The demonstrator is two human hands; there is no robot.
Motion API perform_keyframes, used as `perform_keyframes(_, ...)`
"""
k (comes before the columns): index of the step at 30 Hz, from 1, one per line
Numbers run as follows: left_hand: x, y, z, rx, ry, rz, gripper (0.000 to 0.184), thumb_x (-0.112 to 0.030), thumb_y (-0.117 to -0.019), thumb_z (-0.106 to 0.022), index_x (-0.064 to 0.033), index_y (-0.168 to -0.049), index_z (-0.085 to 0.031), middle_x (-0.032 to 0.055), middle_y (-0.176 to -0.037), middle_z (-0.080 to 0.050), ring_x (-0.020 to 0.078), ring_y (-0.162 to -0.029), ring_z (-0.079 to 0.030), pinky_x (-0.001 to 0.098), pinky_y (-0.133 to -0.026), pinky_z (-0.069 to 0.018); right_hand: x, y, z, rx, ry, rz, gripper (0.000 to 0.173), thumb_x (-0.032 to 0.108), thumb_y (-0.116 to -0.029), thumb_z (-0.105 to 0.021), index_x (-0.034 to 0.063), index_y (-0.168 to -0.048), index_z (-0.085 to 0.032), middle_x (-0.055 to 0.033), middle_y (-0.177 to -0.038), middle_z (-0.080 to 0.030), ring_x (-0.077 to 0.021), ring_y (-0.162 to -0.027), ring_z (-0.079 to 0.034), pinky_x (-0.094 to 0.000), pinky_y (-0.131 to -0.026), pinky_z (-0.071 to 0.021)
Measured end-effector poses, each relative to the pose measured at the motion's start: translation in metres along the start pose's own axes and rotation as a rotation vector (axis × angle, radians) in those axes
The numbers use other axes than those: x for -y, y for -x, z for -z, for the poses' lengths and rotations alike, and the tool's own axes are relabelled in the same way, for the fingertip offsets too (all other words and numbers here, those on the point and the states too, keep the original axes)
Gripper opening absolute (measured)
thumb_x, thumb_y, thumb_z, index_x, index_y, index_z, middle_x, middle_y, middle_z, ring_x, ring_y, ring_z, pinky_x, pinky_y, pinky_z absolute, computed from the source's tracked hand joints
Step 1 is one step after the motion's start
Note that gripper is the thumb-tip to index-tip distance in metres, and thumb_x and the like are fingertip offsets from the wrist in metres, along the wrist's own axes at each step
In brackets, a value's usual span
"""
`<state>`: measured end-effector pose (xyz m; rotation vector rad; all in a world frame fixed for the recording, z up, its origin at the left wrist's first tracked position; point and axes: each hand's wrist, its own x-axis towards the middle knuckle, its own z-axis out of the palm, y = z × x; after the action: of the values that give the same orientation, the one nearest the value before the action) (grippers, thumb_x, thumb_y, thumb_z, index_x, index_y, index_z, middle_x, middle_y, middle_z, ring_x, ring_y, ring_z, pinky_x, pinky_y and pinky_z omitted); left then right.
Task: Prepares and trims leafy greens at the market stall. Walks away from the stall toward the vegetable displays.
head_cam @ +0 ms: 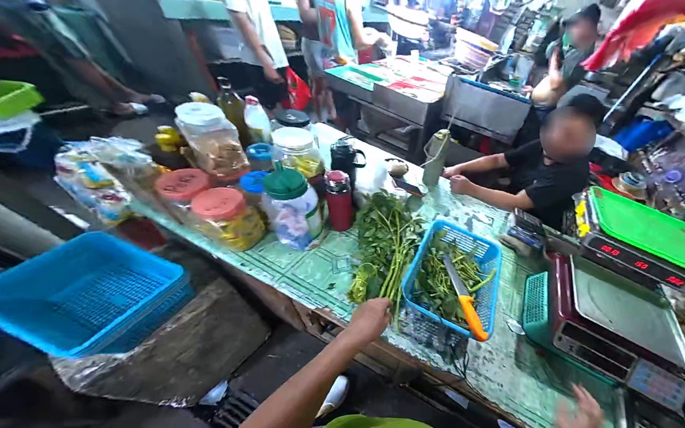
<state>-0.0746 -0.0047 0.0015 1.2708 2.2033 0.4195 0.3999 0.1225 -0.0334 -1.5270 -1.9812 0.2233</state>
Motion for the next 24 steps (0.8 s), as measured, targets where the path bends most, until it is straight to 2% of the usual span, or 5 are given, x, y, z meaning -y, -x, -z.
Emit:
perform_keyframes(5, 0.077, -0.046, 0.039, -0.130, 0.158, 0.281, 0.040, -0.024, -0.1005, -0.059, 0.0003, -0.133, -0.062, 0.0271, -0.133, -0.061, 0.0440, -0.126, -0.059, 0.0630, -0.103, -0.0481, 0.211, -0.028, -0.132, 0.422, -0.126, 0.562, 0.037, 0.014, -0.0945, -0.066, 0.0092, -0.131, -0.069, -0.0190, -0.141, -0.060, -0.0360, -0.133, -0.057, -0.0523, -0.111, -0.0480)
perform_keyframes(10, 0.102, -0.095, 0.036, 0.012, 0.190, 0.292, 0.075, -0.040, -0.0911, -0.073, 0.0045, -0.145, -0.047, 0.0300, -0.139, -0.055, 0.0453, -0.128, -0.057, 0.0621, -0.103, -0.0487, 0.320, -0.049, -0.208, 0.768, 0.191, 0.404, 0.060, 0.023, -0.0971, -0.066, 0.0199, -0.154, -0.048, -0.0202, -0.152, -0.049, -0.0382, -0.141, -0.047, -0.0551, -0.111, -0.0444)
perform_keyframes(15, 0.106, -0.112, 0.032, 0.175, 0.191, 0.306, 0.099, -0.030, -0.0809, -0.080, 0.0051, -0.155, -0.024, 0.0298, -0.139, -0.054, 0.0436, -0.122, -0.061, 0.0592, -0.098, -0.0530, 0.343, -0.068, -0.229, 0.940, 0.407, 0.043, 0.071, 0.035, -0.1049, -0.053, 0.0214, -0.165, -0.018, -0.0177, -0.140, -0.060, -0.0369, -0.117, -0.067, -0.0571, -0.098, -0.0535)
perform_keyframes(20, 0.134, -0.117, 0.074, 0.233, 0.530, 0.323, 0.091, -0.025, -0.0773, -0.083, -0.0024, -0.152, -0.036, 0.0254, -0.128, -0.063, 0.0395, -0.116, -0.064, 0.0582, -0.098, -0.0530, 0.330, -0.072, -0.222, 0.871, 0.426, -0.037, 0.067, 0.031, -0.1033, -0.056, 0.0263, -0.163, -0.026, -0.0157, -0.134, -0.065, -0.0363, -0.115, -0.068, -0.0575, -0.097, -0.0537)
perform_keyframes(24, 0.136, -0.089, 0.134, 0.275, 1.001, 0.188, 0.060, -0.016, -0.0865, -0.069, 0.0015, -0.141, -0.050, 0.0220, -0.116, -0.067, 0.0301, -0.098, -0.068, 0.0468, -0.085, -0.0570, 0.316, -0.079, -0.220, 0.888, 0.423, -0.087, 0.067, 0.031, -0.1032, -0.057, 0.0300, -0.163, -0.026, -0.0160, -0.135, -0.064, -0.0380, -0.117, -0.067, -0.0586, -0.099, -0.0525)
